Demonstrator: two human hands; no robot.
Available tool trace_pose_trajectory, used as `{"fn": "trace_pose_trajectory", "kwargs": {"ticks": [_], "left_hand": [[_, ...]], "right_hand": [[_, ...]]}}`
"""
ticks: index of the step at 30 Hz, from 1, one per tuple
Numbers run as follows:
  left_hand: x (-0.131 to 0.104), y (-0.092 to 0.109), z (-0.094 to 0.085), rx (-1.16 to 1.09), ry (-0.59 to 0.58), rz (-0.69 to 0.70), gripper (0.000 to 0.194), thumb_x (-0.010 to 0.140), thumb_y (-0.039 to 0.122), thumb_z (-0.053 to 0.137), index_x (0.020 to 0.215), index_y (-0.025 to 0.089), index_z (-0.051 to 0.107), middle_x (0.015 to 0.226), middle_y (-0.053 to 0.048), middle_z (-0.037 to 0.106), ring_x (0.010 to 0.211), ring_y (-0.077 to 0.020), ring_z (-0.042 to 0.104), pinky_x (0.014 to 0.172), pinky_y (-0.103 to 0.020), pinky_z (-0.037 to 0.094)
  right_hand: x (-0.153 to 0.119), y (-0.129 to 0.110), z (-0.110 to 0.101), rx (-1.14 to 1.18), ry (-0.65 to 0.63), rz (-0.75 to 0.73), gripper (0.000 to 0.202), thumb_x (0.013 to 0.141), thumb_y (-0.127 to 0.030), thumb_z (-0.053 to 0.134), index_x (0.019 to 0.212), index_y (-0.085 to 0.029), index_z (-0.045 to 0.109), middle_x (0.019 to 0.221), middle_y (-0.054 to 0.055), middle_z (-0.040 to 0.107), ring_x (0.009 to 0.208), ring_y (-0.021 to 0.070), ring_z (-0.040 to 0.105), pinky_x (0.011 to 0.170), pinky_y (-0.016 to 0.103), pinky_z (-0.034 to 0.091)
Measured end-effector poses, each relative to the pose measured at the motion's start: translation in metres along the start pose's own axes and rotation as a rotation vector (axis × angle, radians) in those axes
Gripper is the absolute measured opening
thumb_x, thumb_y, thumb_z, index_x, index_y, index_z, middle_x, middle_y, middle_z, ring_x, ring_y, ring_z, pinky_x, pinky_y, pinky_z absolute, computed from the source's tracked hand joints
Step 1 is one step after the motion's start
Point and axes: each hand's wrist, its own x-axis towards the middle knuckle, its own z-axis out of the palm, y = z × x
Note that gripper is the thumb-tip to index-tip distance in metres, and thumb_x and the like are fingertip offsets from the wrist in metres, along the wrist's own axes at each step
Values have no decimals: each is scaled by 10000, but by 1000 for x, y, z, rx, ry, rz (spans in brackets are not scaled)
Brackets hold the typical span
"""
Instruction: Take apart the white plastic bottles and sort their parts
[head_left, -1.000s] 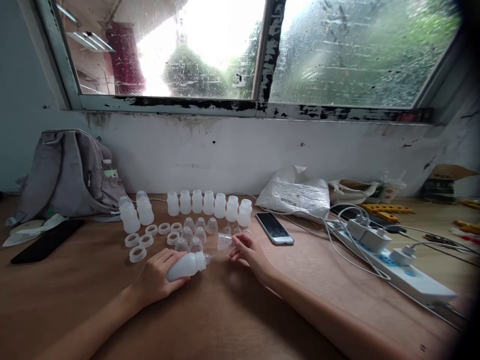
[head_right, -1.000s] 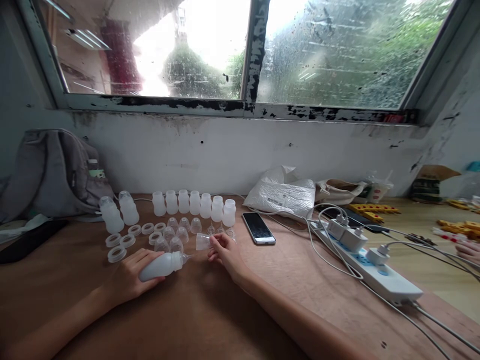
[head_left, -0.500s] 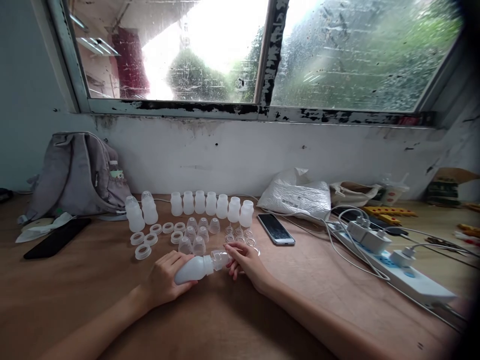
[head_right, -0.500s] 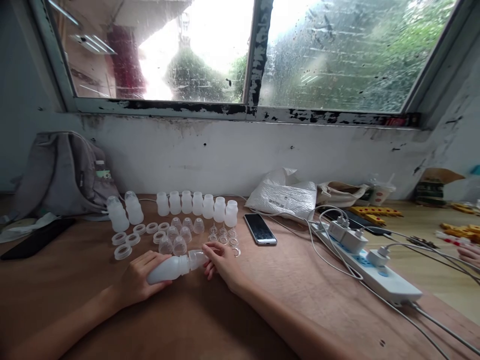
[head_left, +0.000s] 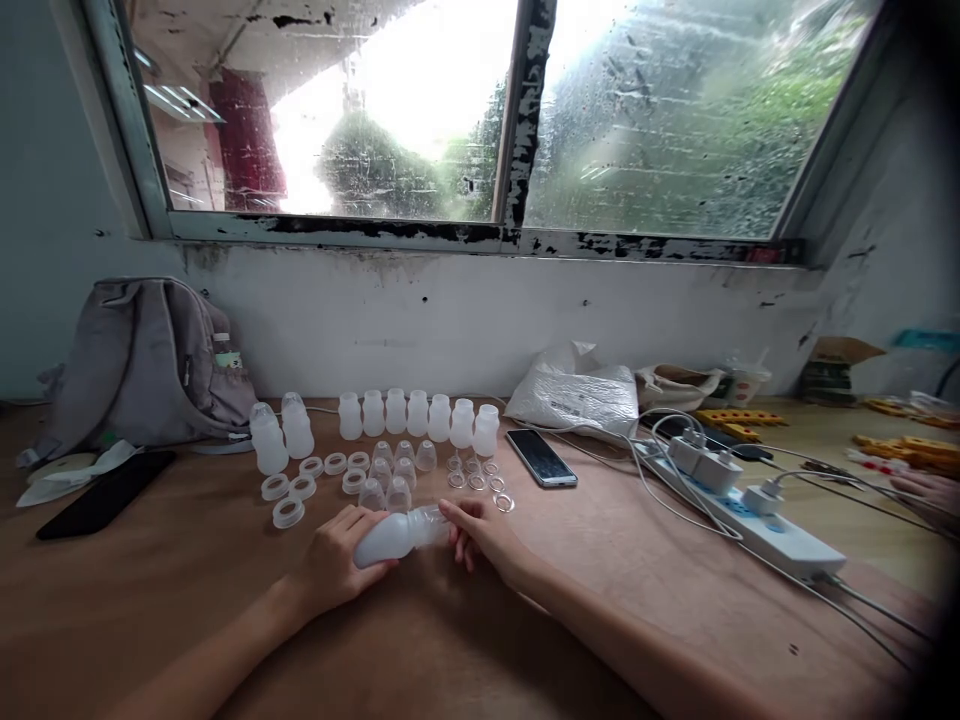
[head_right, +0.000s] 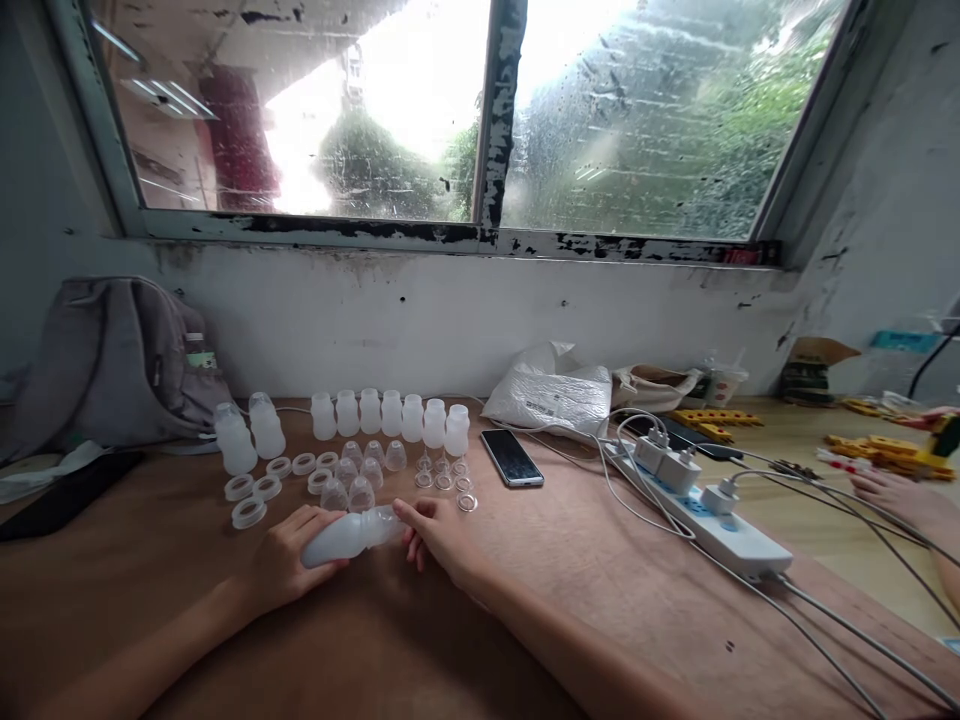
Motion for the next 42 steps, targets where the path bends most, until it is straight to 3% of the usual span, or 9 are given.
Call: {"fn": "trace_pose_trajectory", "kwargs": {"ticks": [26,31,37,39,42], "left_hand": [[-7,16,12,-6,55,78,367,733,333,530,1050,155,477,854,-79,544,773,-197,526,681,-307,464],[-4,12,14,14,84,40,404,764,363,502,1114,170,441,950,-86,538,862,-214,509,756,-340,451],[1,16,8,-127,-81,-45,483,860,264,335,1313,185,185,1258,-119,391,1153,-238,357,951,-430,313],[2,16,6,-238,-126,-100,472,864,282,331,1305,193,192,1276,-112,380,1167,-233,352,956,-420,317],[4,14,2,-468,-168,-195,404,849,320,377,1231,209,303,1228,-96,433,1106,-216,426,918,-371,374]], "right_hand": [[-18,-10,13,120,14,76,403,672,-548,545,679,-170,405,452,-39,516,337,95,494,271,166,356],[-16,-14,12,123,8,-14,380,703,-532,522,698,-173,398,512,-40,521,374,82,509,316,166,386],[-18,-32,11,123,-59,-191,336,723,-469,538,873,-180,456,643,-10,561,507,112,566,434,232,470],[-21,-35,11,122,-92,-212,368,728,-447,541,984,-199,451,719,8,573,562,123,581,469,248,480],[-22,-33,11,84,-107,-208,359,746,-441,520,1004,-199,464,749,15,565,562,117,575,468,244,472]]}}
